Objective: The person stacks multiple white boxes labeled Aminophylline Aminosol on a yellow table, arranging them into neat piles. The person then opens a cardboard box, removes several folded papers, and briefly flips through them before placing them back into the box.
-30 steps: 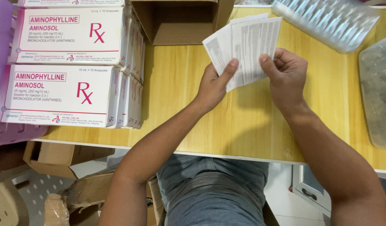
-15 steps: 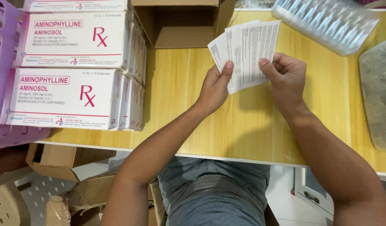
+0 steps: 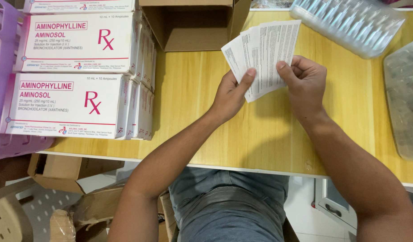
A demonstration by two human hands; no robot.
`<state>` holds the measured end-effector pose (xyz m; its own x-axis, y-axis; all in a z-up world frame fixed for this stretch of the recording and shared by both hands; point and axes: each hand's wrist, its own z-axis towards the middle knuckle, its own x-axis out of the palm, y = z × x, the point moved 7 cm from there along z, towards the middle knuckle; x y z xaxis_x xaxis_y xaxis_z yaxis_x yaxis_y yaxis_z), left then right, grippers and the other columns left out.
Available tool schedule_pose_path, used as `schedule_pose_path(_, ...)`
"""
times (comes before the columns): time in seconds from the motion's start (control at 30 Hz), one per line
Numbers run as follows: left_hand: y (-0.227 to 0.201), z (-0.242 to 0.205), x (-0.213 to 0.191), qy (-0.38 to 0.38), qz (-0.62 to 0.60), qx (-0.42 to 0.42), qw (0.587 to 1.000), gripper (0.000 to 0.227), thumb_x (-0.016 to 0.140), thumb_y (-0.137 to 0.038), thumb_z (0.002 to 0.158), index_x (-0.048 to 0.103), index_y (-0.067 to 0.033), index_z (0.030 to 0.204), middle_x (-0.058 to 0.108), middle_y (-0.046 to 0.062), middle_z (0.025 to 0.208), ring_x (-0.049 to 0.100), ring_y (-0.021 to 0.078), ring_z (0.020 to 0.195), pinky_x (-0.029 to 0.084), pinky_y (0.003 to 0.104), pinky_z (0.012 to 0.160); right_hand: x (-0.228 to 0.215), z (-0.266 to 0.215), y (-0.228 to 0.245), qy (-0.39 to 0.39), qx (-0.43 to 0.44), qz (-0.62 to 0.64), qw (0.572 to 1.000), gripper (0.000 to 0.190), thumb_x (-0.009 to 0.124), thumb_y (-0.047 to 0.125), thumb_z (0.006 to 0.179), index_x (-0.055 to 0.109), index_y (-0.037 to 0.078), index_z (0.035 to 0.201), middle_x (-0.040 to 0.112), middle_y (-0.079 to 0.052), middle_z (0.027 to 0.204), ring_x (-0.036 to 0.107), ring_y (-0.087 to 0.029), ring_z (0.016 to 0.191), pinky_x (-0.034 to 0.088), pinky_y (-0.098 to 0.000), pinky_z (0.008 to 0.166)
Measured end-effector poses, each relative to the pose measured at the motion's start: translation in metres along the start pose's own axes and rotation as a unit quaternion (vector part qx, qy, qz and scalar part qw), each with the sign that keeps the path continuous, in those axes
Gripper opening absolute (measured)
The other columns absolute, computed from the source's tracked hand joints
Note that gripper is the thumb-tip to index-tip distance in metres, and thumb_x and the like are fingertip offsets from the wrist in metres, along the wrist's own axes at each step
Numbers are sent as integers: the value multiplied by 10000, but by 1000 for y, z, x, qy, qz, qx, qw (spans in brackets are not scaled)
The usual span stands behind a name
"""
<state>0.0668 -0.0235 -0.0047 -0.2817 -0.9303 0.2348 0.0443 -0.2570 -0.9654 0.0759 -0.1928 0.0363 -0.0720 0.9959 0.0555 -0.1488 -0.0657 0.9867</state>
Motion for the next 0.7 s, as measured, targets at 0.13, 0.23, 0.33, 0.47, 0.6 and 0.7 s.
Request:
schedule_pose_path(0.13, -7, -3, -1, -15, 51, 16, 998, 322, 648, -106, 1004, 589, 51, 1280, 715, 145, 1210, 692, 185, 1108, 578, 346, 961, 1, -3, -1, -15, -17, -22, 999, 134, 689, 68, 1094, 726, -57, 1067, 721, -47, 924, 599, -33, 770, 474, -197, 708)
schedule_pose_path(0.23, -22, -7, -5, -53, 55, 42, 996, 352, 658, -15, 976, 546, 50, 1303, 702, 154, 1224, 686, 194, 1132, 569, 345, 975, 14, -8, 2, 34, -11, 54, 998, 148, 678, 55, 1034, 681, -46, 1142, 740, -70, 1038, 668, -61, 901, 543, -215, 818)
schedule_pose_path(0.33, -50, -6, -8, -89, 54, 80, 991, 476, 659, 19, 936, 454, 45, 1365, 661, 177, 1260, 670, 219, 1179, 562, 355, 1004, 28, -10, 13, 88, -2, 84, 993, 240, 683, 24, 1001, 661, -72, 1220, 745, -110, 1136, 698, -99, 1003, 566, -237, 901)
schedule_pose_path(0.47, -75, -37, -12, -138, 198, 67, 968, 647, 694, 2, 882, 353, 30, 1431, 643, 192, 1279, 674, 244, 1208, 556, 359, 1008, 41, -22, 23, 96, 22, 78, 992, 259, 701, -10, 988, 667, -115, 1223, 745, -140, 1151, 711, -132, 1007, 578, -262, 913)
schedule_pose_path(0.6, -96, -77, -32, -226, 170, 83, 955, 707, 738, -26, 865, 305, 30, 1420, 612, 225, 1293, 653, 296, 1218, 540, 389, 1018, 77, -33, 24, 129, 47, 61, 989, 292, 693, 6, 971, 651, -108, 1236, 744, -131, 1133, 714, -125, 997, 583, -256, 892)
schedule_pose_path(0.7, -109, -104, -46, -297, 255, 100, 915, 892, 743, -39, 835, 154, 56, 1497, 463, 303, 1412, 516, 386, 1324, 432, 466, 1098, 109, -25, 13, 126, 98, 62, 985, 320, 703, 12, 942, 629, -92, 1236, 751, -131, 1083, 715, -134, 932, 582, -263, 807)
